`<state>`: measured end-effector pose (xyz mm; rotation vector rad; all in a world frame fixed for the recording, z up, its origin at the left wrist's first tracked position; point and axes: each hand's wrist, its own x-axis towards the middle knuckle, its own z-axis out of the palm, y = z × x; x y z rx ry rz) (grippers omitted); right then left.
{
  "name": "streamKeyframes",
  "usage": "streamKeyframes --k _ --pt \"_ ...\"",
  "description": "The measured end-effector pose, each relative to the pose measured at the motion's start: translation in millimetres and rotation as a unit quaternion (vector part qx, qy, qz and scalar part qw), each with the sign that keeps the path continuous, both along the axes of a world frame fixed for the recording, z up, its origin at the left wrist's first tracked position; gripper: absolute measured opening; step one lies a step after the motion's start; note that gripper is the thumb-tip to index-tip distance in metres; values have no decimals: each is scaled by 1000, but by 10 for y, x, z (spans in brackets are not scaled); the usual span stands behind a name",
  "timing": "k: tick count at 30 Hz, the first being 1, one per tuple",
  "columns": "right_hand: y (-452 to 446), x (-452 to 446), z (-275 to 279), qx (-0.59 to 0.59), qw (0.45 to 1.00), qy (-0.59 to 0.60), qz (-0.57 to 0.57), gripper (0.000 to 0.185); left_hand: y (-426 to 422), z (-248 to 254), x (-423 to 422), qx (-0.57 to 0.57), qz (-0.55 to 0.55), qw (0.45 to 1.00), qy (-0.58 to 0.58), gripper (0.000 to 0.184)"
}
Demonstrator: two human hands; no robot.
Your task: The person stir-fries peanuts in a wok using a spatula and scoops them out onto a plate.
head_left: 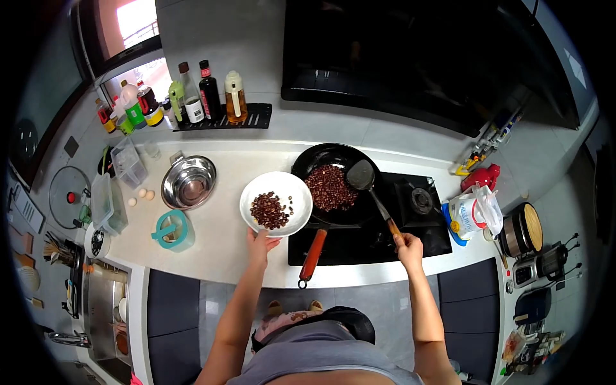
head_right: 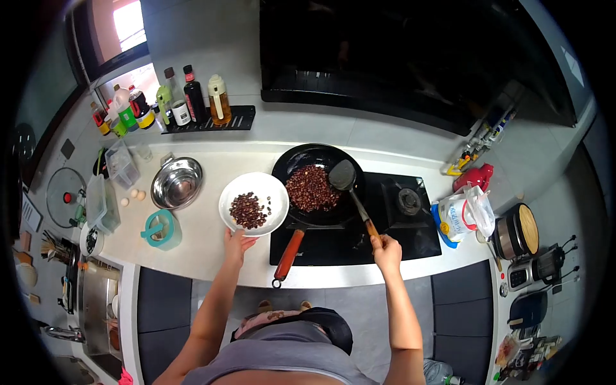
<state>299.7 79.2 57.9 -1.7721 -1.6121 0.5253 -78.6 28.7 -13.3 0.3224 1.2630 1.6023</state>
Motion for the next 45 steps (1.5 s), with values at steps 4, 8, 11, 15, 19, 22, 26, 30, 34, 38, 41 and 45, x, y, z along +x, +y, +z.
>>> streamKeyframes --k 4,8,11,15,19,22,26,30,34,38,41,45 --pt "245 228 -161 -14 996 -84 -31 31 -40 -13 -40 9 19 1000 1 43" --pt "399 9 -188 -97 995 1 -7 31 -50 -49 -77 19 31 999 -1 40" --pt "541 -103 -290 -66 997 9 25 29 -53 -82 -100 24 28 999 -4 39" --pt "594 57 -36 -35 999 1 34 25 -62 -68 -121 17 31 999 -5 39" --pt "727 522 135 -137 989 30 44 30 -51 -59 -127 12 35 999 -5 38" --pt "724 599 417 -268 955 110 63 29 -82 -64 -136 15 36 999 -1 37" --pt "784 440 167 -334 910 231 84 26 -122 -68 -131 16 49 999 -4 35" --pt "848 -68 -229 -339 879 324 91 23 -162 -65 -139 17 60 998 -4 36" --pt "839 -405 -360 -315 856 403 68 24 -207 -24 -176 17 59 998 7 36" --pt "791 -477 -374 -273 882 379 66 27 -245 0 -175 13 66 998 14 37" --pt "726 -418 -446 -221 926 291 98 28 -275 2 -166 14 68 997 19 39" --pt "476 -359 -427 -252 906 330 87 30 -308 -53 -190 31 70 997 6 34"
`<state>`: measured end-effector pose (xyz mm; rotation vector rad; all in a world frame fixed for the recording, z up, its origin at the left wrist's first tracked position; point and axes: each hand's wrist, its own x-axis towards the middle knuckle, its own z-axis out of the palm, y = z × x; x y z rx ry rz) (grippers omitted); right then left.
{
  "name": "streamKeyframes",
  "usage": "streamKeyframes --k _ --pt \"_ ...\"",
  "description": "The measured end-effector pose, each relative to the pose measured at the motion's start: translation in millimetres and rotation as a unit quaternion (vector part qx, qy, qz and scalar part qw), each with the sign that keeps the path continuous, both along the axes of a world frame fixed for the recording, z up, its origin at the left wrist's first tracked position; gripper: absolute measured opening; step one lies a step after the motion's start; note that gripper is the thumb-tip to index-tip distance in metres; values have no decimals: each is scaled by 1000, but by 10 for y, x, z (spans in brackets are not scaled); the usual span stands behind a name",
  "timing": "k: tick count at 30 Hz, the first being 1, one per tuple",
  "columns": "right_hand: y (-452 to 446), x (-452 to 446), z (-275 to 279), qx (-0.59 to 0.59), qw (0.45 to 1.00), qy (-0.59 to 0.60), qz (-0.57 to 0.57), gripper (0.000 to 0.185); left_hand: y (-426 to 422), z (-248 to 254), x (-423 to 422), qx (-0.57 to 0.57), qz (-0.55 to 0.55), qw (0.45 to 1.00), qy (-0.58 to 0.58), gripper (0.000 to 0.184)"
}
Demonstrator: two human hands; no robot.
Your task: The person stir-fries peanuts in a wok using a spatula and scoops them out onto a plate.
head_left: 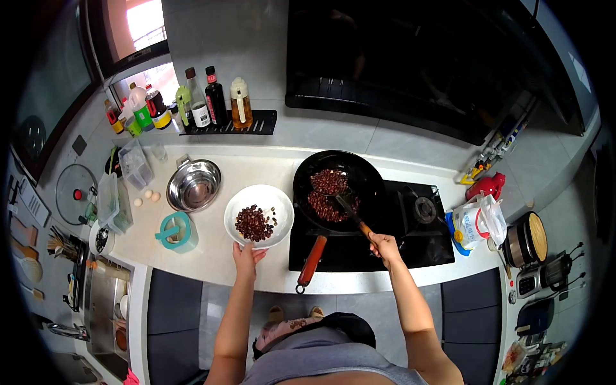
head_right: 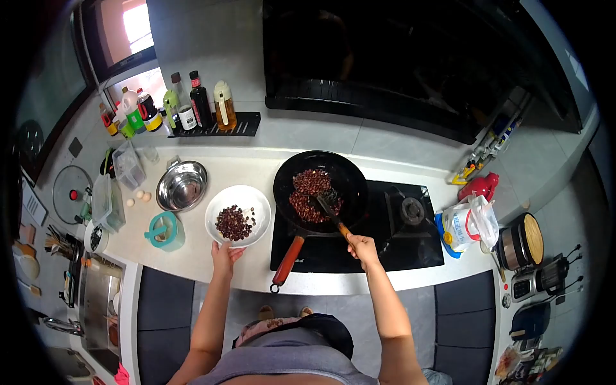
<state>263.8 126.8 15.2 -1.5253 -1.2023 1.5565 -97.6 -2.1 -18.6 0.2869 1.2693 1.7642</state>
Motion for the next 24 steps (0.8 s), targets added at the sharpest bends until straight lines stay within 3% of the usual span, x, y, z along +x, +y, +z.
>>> streamKeyframes --k 5,9,13,24 --pt "-429 -2 31 -19 999 20 26 30 -42 7 1 -7 -2 1000 -9 34" --pt "-751 -121 167 70 996 -29 39 28 -61 -11 -10 -11 -7 1000 -8 35" --pt "-984 -246 154 84 993 -87 5 22 -91 2 -2 -7 -11 1000 -6 36" --pt "-1127 -346 145 114 985 -132 9 20 -116 -6 3 1 -16 1000 -10 33"
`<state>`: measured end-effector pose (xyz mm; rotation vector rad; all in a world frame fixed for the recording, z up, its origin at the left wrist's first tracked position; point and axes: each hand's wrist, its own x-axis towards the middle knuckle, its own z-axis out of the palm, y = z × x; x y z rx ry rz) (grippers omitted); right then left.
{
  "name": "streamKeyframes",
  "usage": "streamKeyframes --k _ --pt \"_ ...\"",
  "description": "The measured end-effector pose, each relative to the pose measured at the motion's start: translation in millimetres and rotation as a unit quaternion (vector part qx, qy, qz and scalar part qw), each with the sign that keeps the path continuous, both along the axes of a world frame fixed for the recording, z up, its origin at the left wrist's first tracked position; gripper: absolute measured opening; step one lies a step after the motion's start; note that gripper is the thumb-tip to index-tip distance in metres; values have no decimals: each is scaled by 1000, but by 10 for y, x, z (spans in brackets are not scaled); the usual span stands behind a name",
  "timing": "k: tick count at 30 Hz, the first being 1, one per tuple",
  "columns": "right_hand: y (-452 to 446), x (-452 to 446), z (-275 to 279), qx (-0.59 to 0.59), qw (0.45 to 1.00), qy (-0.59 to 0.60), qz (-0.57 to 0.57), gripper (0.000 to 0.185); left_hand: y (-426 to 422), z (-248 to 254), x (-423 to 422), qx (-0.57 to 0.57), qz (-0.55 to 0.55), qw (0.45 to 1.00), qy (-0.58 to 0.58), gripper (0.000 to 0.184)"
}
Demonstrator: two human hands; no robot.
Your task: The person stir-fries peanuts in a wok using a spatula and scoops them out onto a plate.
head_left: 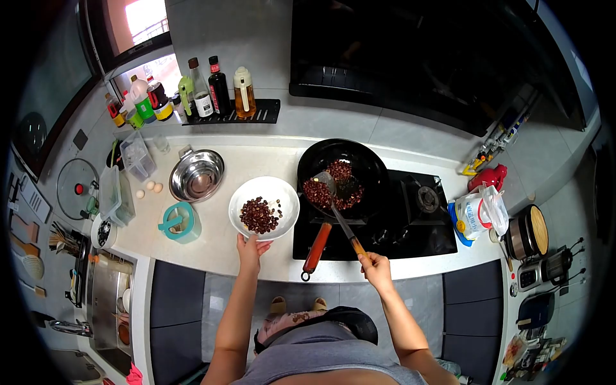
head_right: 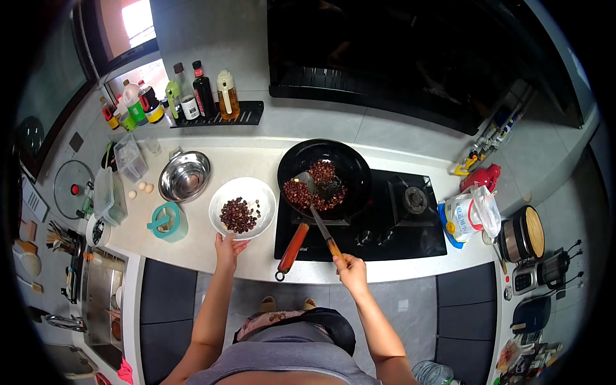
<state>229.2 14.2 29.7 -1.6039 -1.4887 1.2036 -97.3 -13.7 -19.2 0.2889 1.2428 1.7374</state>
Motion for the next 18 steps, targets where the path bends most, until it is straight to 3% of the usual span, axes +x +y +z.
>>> streamKeyframes --k 3,13,18 --pt "-7 -4 29 -2 1000 -6 9 21 -7 31 9 -13 -2 1000 -1 33" --pt "74 159 78 -192 956 221 -33 30 8 45 30 -10 -10 1000 7 35" --pt "96 175 108 -164 959 226 -46 28 45 87 53 -8 -18 1000 6 34"
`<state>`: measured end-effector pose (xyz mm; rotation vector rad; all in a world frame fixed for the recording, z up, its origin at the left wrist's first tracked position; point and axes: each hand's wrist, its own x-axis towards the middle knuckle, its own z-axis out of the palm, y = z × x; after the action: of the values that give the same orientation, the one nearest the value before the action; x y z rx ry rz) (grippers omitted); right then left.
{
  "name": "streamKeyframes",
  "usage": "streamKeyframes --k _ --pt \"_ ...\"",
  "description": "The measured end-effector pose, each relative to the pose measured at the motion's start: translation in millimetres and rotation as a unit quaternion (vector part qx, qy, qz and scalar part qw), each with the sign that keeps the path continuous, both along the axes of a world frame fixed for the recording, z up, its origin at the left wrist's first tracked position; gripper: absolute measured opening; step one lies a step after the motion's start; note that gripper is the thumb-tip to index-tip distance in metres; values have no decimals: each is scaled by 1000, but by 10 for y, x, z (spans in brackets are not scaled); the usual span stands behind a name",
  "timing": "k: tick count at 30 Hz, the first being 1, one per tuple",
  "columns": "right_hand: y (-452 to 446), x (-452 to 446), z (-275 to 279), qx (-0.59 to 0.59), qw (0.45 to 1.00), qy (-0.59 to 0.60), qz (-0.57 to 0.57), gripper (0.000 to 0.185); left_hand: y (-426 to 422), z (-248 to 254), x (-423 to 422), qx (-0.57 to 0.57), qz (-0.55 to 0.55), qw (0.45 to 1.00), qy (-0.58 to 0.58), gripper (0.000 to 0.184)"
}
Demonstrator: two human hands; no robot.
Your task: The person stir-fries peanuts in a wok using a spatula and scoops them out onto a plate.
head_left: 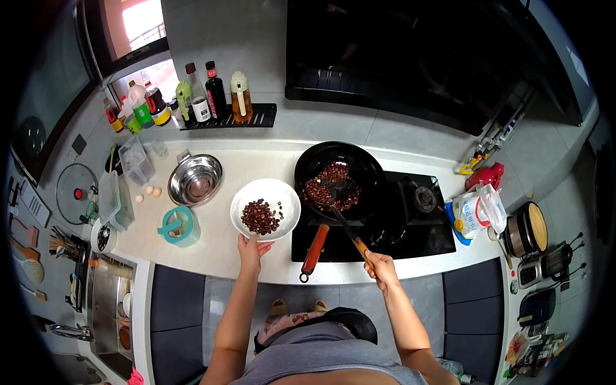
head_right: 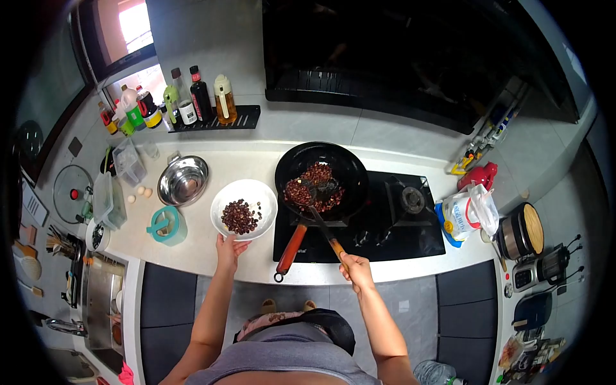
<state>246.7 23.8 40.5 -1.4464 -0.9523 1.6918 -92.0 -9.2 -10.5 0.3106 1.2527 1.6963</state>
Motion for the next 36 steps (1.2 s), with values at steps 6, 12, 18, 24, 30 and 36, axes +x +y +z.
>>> streamKeyframes --k 6,12,18,24,30,36 --pt "-21 114 353 73 996 -40 16 24 103 1 30 -7 -18 1000 15 35" --pt "-187 32 601 73 995 -35 58 20 235 -8 126 -18 -40 999 15 37" --pt "-357 -206 291 199 961 -179 61 20 298 1 187 -12 -62 998 10 38" --pt "-401 -230 343 401 822 -402 47 26 287 -24 174 -14 -65 998 10 38" --pt "-123 -79 303 67 998 -12 15 23 297 -31 151 -15 -52 999 5 35" --pt "561 476 299 116 988 -100 -17 23 276 -134 79 -11 -42 999 -11 41"
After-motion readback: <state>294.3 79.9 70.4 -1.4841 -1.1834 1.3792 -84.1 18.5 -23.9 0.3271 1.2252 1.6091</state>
